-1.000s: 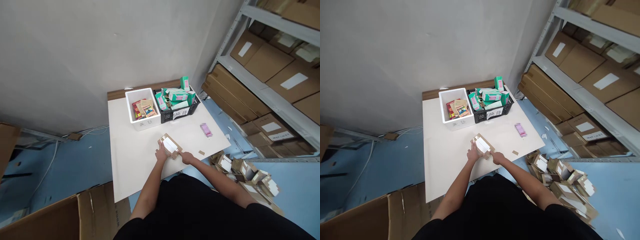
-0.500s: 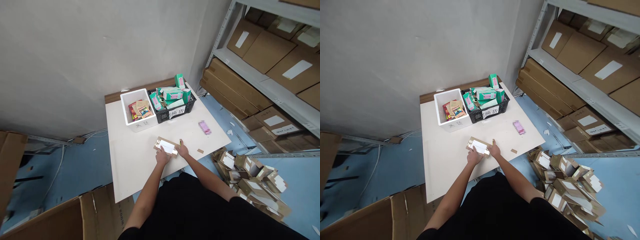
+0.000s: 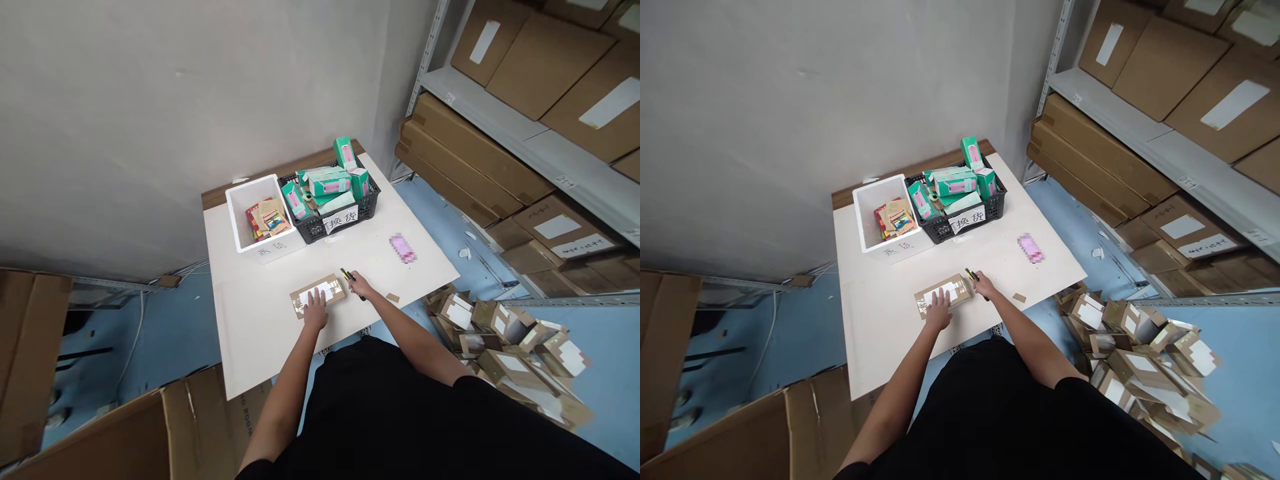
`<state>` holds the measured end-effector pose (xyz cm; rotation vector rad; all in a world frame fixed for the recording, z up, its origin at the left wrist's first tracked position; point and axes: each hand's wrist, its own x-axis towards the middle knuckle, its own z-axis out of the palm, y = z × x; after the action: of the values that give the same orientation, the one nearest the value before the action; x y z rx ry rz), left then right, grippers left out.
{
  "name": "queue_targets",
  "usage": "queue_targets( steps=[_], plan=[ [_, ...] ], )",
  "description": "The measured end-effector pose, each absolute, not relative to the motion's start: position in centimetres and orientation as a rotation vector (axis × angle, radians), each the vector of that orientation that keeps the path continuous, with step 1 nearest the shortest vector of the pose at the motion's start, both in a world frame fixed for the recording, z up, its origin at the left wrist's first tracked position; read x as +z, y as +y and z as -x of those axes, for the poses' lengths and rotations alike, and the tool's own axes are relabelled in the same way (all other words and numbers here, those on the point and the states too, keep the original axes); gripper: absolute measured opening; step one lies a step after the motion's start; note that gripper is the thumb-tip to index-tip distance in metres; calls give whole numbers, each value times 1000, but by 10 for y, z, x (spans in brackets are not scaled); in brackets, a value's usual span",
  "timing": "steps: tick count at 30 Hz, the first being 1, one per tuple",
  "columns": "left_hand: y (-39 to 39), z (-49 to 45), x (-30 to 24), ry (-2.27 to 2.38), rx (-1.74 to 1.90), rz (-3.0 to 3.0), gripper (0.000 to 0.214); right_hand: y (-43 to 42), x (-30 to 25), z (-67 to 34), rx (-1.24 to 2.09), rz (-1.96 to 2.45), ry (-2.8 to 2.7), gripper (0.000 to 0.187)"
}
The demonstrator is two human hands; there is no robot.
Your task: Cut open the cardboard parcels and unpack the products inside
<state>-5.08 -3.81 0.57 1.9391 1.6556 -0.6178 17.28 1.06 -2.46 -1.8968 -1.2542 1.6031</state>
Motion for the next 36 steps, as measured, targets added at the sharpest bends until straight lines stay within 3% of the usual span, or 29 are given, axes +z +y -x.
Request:
queue_targets(
  steps=[6, 12, 16, 27, 36],
  plan=[
    [-39, 53, -11, 1638, -668, -1924, 99, 7, -33, -187, 1735, 1934, -1415, 48],
    [-40, 57, -14, 1669, -645, -1961, 84, 22, -31, -174, 1741, 1916, -1560, 57],
    [-48, 58, -17, 1753, -583, -2053, 65, 25, -29, -175, 1757, 1942, -1645, 59],
    [-50, 58, -23, 1806, -542, -2089, 61, 0, -28, -197, 1726, 1929, -1823, 56],
    [-14, 84, 4, 1938, -379, -1910, 63, -44, -50, -147, 1655, 2082, -1173, 50]
  ],
)
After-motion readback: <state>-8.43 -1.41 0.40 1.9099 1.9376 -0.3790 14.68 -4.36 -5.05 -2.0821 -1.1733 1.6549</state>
